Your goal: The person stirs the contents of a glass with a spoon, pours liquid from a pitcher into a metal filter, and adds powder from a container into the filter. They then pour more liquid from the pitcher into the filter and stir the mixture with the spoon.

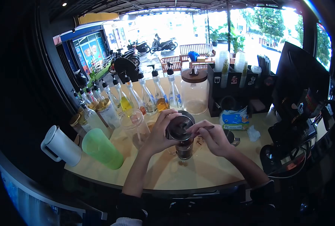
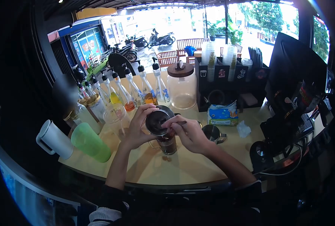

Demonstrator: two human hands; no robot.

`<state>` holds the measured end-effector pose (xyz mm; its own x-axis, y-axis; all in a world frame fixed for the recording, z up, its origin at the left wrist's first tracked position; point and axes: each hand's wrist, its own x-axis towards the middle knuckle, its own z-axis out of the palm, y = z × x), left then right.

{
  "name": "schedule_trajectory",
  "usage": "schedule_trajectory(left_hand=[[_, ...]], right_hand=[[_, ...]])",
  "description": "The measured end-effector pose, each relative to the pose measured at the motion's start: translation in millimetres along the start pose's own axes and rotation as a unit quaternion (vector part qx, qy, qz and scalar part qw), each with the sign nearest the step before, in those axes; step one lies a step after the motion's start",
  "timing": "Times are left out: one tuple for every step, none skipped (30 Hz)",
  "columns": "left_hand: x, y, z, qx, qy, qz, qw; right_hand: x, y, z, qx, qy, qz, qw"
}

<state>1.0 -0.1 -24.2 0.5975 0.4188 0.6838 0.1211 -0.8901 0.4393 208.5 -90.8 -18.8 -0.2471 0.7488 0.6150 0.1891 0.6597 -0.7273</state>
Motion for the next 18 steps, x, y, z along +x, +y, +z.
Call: schedule_trajectory(left_hand=[[-0.3,-0.6,-0.7,-0.013,-0.008,-0.006,1.0],[0.2,2.0,-1.5,-0.012,-0.007,-0.007,1.0],[1.6,6.9,-2.5,-0.005,-0.024,-0.017,1.0],[2.8,10.3,-2.8,0.002,-0.04,-0.026,0.999],[3.7,11.2,-3.1,0.001,-0.041,-0.026,0.999],[4.5,11.6,-3.6,0.013,-0.048,-0.026,0.998],[5.1,12.1,-4.5,0.026,-0.054,-0.025,0.998],[5.7,12.9,-5.5,0.026,-0.053,-0.025,0.998],[6.1,13.7,-6.2,0.024,-0.062,-0.027,0.997],[6.3,13.9,-6.7,0.022,-0.071,-0.028,0.997],[6.5,13.3,-7.1,0.021,-0.07,-0.029,0.997],[7.1,12.2,-7.4,0.026,-0.074,-0.03,0.996],[7.4,11.5,-7.5,0.032,-0.077,-0.031,0.996],[7.5,11.2,-8.0,0.031,-0.077,-0.032,0.996],[7.6,11.1,-8.8,0.033,-0.078,-0.031,0.996],[7.4,11.0,-9.4,0.034,-0.08,-0.03,0.996],[7.3,11.1,-10.0,0.033,-0.08,-0.03,0.996],[7.4,11.3,-10.5,0.033,-0.076,-0.029,0.996]], right_hand=[[1.3,2.1,-5.3,-0.009,-0.004,0.001,1.0],[4.5,1.7,-8.5,-0.008,-0.005,0.001,1.0],[8.0,0.6,-11.7,0.011,0.002,0.021,1.0],[11.2,-0.7,-14.7,0.029,0.009,0.042,0.999],[15.6,-2.2,-14.6,0.049,0.017,0.033,0.998],[18.8,-3.4,-18.5,0.049,0.017,0.034,0.998],[22.3,-4.5,-23.5,0.056,-0.002,0.054,0.997],[26.0,-6.3,-27.2,0.062,-0.021,0.074,0.995],[29.5,-9.3,-28.1,0.061,-0.015,0.076,0.995],[33.1,-9.5,-28.1,0.06,-0.016,0.076,0.995],[36.3,-9.6,-27.7,0.058,-0.032,0.076,0.995],[39.0,-9.6,-28.1,0.055,-0.047,0.075,0.995],[41.6,-10.0,-29.5,0.055,-0.047,0.076,0.994],[44.7,-10.6,-30.8,0.051,-0.062,0.085,0.993],[47.8,-10.9,-31.7,0.048,-0.077,0.093,0.991],[50.6,-8.6,-31.8,0.048,-0.078,0.094,0.991],[53.2,-5.2,-31.2,0.056,-0.072,0.079,0.993],[54.6,-3.8,-30.3,0.064,-0.065,0.063,0.994]])
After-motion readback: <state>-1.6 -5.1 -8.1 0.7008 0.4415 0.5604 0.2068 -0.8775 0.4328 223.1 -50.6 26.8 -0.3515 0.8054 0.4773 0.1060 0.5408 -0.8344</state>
